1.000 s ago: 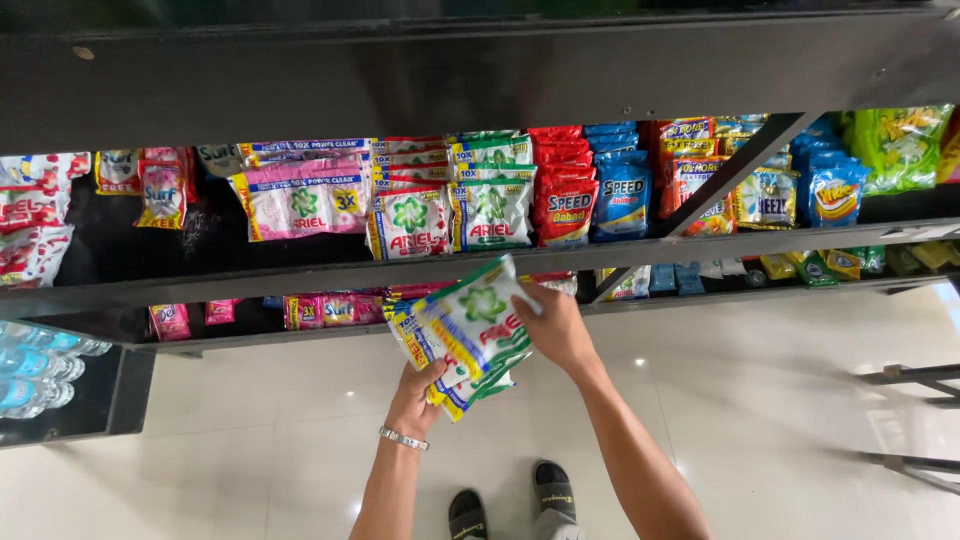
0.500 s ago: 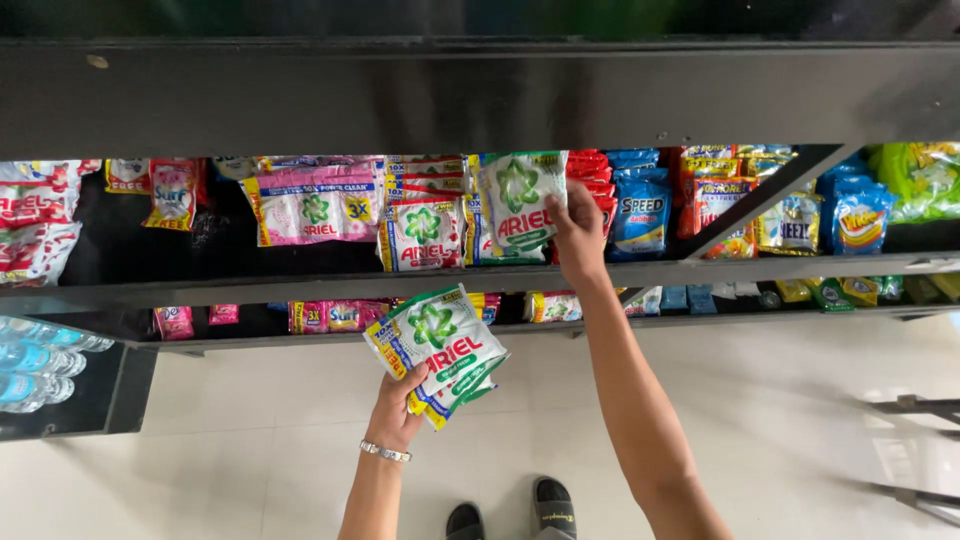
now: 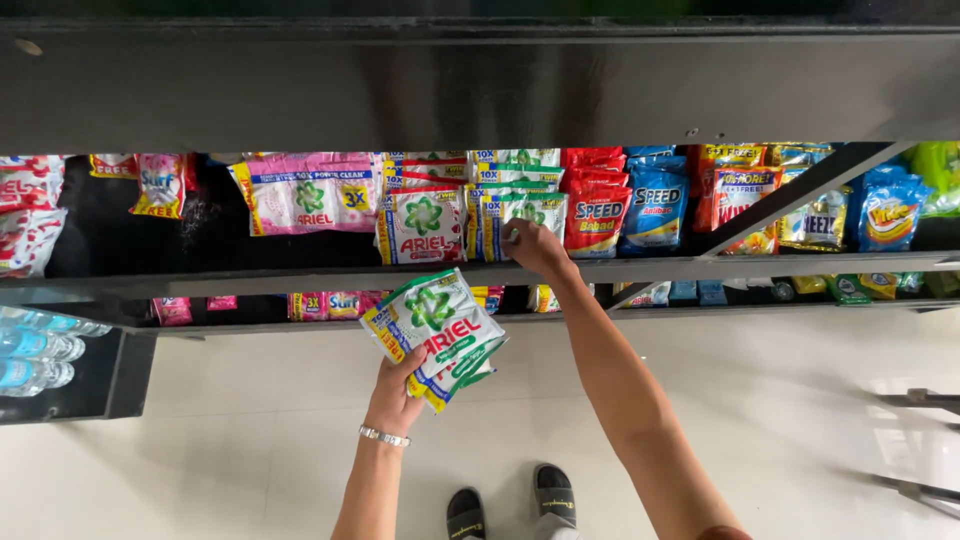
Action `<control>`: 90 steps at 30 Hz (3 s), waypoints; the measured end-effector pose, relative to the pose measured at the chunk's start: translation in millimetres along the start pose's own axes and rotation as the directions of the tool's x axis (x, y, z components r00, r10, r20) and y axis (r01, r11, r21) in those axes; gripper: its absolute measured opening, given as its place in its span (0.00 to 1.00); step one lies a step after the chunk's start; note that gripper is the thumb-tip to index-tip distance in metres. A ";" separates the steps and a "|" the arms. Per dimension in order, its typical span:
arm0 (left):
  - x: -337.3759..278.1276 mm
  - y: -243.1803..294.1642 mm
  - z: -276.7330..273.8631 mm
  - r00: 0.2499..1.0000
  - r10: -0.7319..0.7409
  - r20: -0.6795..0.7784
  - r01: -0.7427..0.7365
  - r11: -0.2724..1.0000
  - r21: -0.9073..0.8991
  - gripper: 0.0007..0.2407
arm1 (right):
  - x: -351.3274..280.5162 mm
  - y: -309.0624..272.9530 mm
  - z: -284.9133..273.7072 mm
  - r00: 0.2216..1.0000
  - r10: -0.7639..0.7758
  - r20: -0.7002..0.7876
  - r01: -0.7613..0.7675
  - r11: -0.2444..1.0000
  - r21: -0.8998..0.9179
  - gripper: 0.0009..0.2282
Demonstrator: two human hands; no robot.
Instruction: Restocking laundry detergent packets onto grocery store shelves from a cardboard box.
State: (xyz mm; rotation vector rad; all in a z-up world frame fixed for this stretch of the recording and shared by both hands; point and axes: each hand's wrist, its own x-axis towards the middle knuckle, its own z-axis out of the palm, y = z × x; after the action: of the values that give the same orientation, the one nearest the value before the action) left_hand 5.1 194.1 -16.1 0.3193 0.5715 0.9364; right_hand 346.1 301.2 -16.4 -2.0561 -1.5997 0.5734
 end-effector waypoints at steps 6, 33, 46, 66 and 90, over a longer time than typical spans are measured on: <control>17.0 -3.7 30.3 0.997 -0.034 0.066 0.036 0.999 -0.030 0.20 | -17.0 10.6 -8.4 0.977 -0.178 0.114 0.158 0.973 0.171 0.14; 19.7 1.4 41.2 0.961 -0.047 0.273 0.115 0.964 -0.239 0.31 | -90.8 -116.0 -65.0 0.996 0.087 0.025 -0.048 0.274 0.961 0.10; -1.9 52.3 57.2 0.992 0.117 -0.049 -0.116 0.993 0.022 0.20 | 8.5 84.6 8.0 0.923 0.096 -0.373 -0.022 0.980 0.198 0.10; 9.0 27.4 49.7 0.999 0.046 0.002 -0.046 0.998 -0.045 0.17 | 24.3 14.0 -49.6 0.999 0.040 -0.016 -0.006 0.507 0.862 0.13; 53.7 36.7 95.0 0.866 0.468 -0.176 -0.399 0.858 0.323 0.14 | -14.4 11.3 -52.1 0.979 -0.097 -0.178 0.192 0.715 0.672 0.10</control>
State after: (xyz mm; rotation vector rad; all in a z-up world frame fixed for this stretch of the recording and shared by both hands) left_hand 61.4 257.7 61.5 0.6081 0.8890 1.3536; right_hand 382.1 279.2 19.2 -1.3584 -1.1959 0.8087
